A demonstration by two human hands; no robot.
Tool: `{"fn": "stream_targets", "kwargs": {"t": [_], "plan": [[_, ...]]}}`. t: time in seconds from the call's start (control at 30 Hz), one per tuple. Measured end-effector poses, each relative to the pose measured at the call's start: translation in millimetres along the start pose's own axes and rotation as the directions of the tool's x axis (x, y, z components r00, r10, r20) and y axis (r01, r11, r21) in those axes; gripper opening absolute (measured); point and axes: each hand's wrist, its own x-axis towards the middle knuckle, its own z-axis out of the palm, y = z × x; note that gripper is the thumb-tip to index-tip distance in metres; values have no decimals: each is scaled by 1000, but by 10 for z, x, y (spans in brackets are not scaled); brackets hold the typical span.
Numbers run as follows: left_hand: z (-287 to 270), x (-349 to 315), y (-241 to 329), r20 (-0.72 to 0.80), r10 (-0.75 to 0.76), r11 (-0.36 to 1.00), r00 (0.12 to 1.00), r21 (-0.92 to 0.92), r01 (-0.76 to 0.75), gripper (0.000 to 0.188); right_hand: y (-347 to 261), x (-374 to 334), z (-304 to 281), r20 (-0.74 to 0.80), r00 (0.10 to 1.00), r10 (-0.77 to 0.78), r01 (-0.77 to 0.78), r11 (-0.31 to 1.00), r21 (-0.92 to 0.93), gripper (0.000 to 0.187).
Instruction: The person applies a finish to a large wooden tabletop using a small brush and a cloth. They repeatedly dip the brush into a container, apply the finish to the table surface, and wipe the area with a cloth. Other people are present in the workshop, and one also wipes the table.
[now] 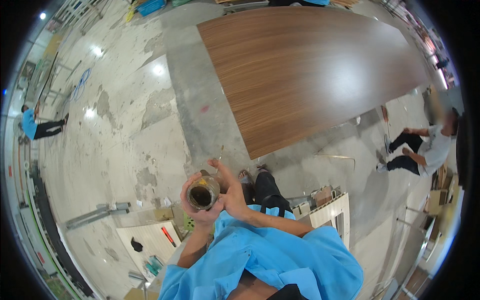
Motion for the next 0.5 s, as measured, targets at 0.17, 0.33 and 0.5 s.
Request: {"fn": "stream_targets", "kwargs": {"t": [0.17,0.33,0.5], "plan": [[-115,-20,-82,-147,17,998,989,69,-7,77,106,-114,104,56,996,62,-65,997,40,85],[-188,-71,9,-140,45,997,989,70,-35,73,19,-150,98,164,981,102,-88,992,-92,84],[-331,-258,26,-200,90,983,976,176,-55,76,41,-200,41,302,942,149,-64,960,-272,84]]}}
